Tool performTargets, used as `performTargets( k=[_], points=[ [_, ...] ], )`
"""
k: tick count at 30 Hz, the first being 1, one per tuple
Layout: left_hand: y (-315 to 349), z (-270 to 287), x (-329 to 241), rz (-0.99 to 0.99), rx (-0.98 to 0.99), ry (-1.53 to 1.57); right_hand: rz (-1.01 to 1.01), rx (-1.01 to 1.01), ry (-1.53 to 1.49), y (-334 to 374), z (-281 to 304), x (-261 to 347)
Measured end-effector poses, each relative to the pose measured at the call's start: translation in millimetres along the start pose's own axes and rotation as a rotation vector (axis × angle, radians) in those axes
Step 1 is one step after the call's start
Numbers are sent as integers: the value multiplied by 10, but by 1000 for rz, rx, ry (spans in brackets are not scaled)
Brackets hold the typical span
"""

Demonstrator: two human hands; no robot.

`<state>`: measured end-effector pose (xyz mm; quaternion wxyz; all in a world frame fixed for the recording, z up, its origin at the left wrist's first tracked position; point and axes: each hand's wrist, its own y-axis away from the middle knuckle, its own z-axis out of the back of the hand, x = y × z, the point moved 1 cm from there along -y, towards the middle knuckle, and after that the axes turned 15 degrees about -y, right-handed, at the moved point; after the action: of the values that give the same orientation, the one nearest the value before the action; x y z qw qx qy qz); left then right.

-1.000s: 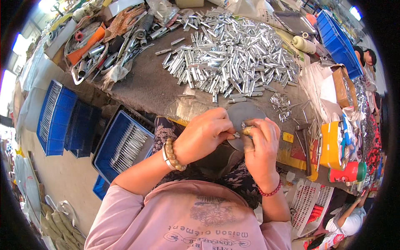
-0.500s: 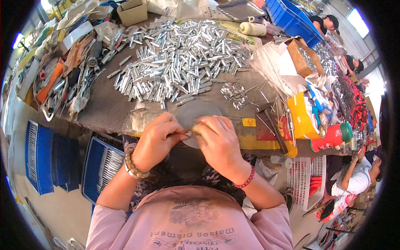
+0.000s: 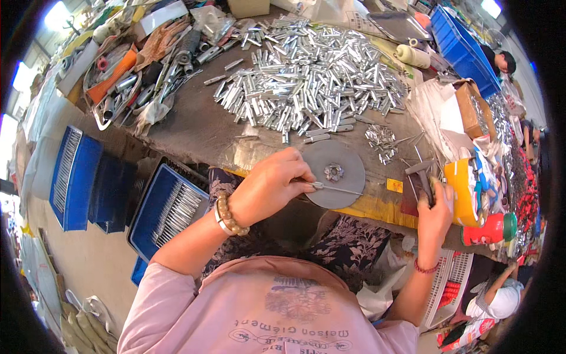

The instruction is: Using a hammer to secure small metal pins into metal components on a workbench.

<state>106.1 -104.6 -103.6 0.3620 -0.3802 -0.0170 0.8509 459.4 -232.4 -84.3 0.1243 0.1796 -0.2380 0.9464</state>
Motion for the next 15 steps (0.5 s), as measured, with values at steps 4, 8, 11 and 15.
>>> performTargets(
  k=[4, 8, 11, 15],
  points=[
    [24, 8, 19, 5, 3, -17, 173, -48, -145, 139, 79, 703],
    [18, 16, 6, 12, 2, -13, 276, 286, -492, 271, -38, 1226],
    [19, 0, 9, 14, 11, -5, 342, 231, -533, 259, -86, 1353],
    [20, -14, 28, -3, -1, -7, 365, 226, -512, 284, -222, 1414]
  ],
)
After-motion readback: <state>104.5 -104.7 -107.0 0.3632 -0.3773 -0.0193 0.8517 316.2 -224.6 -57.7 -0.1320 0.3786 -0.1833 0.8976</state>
